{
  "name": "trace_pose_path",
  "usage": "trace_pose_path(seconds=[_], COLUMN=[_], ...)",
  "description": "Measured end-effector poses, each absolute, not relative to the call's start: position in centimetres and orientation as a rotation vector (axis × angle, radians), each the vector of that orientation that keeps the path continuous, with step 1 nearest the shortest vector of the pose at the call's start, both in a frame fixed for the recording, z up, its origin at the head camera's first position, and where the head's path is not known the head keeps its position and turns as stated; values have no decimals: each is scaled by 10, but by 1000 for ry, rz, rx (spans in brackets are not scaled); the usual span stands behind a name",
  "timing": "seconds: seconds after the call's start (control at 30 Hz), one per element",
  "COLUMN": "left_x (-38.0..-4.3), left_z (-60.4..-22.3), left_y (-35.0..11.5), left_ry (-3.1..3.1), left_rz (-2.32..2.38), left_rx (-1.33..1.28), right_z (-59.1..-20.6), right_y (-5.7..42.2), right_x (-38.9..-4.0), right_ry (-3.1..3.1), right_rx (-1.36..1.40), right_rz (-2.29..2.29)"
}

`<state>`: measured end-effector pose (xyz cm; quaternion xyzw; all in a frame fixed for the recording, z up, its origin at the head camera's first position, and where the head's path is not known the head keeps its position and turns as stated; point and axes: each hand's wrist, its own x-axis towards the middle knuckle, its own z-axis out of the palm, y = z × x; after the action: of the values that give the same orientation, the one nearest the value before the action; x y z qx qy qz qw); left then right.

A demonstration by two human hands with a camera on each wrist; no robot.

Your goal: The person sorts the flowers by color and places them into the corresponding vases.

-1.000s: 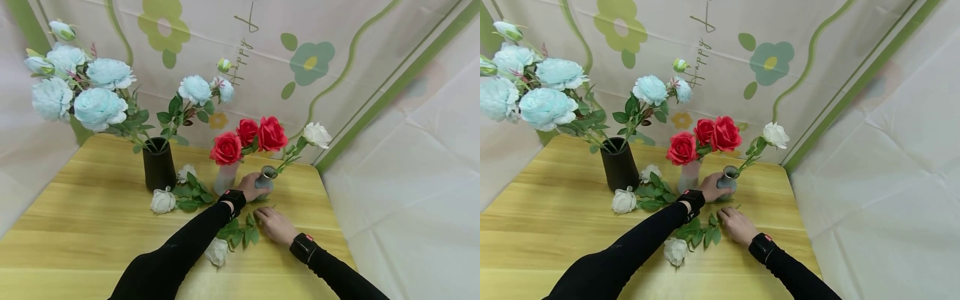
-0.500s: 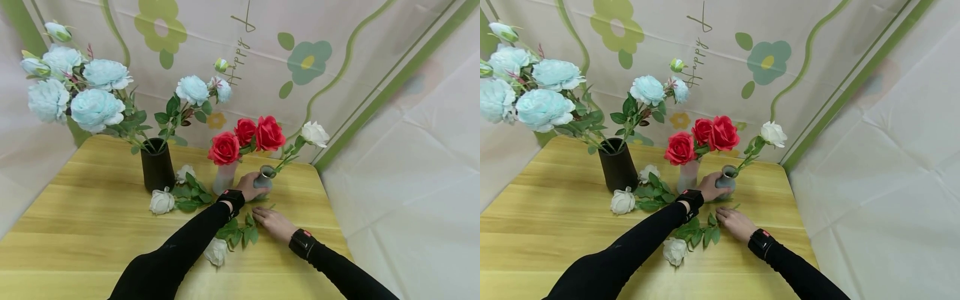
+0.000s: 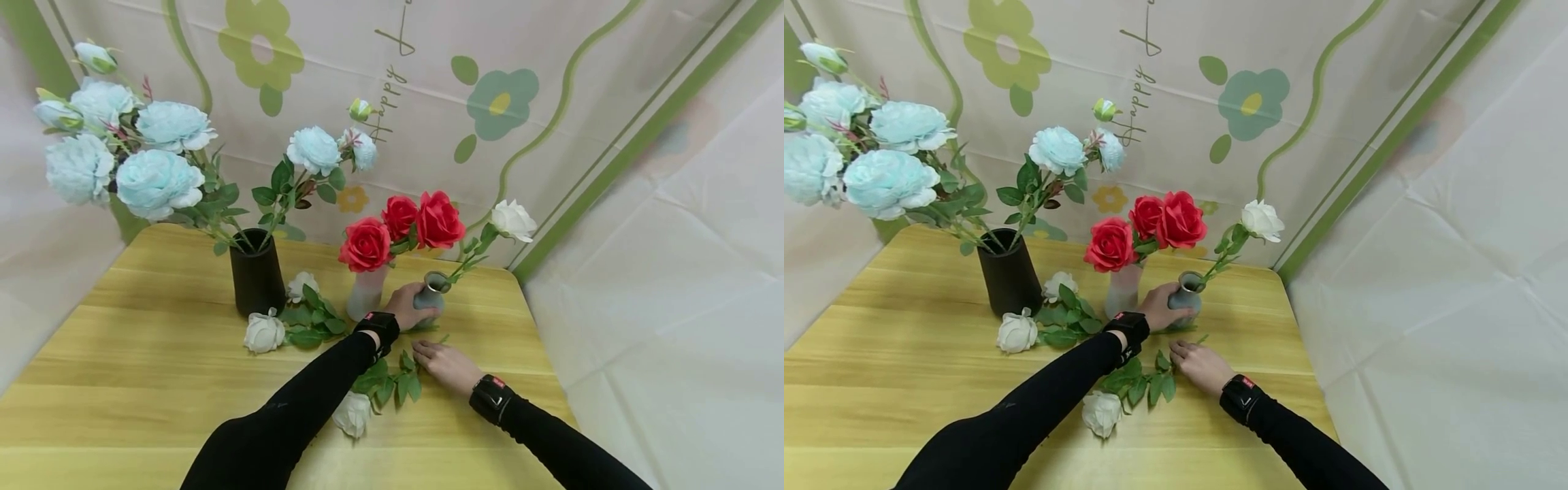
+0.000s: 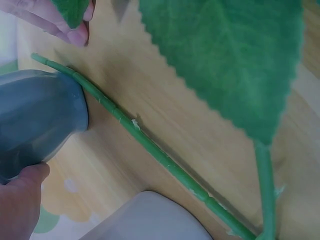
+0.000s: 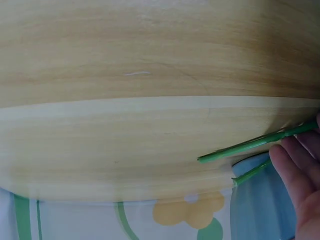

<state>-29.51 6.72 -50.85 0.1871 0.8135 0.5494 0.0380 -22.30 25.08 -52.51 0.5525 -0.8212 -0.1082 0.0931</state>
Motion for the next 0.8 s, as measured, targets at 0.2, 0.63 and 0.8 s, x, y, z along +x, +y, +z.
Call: trace_pose_path(seconds=[0.2,0.63,0.8], left_x=[-294,-295,-295], left_z=[-508,-509,-510], left_y=[70,68,67], left_ry=[2470,2494,2483], left_rz=[1700,1711,1708], left_rx=[564,586,572], right_z=[-525,-526,-523], right_y=[253,246,245], right_x=[-221,-222,-220], right_ry=[-2419,-2318,-2324], right_rx=[1632,1607,1585], right_rz=[-381,-446,-490])
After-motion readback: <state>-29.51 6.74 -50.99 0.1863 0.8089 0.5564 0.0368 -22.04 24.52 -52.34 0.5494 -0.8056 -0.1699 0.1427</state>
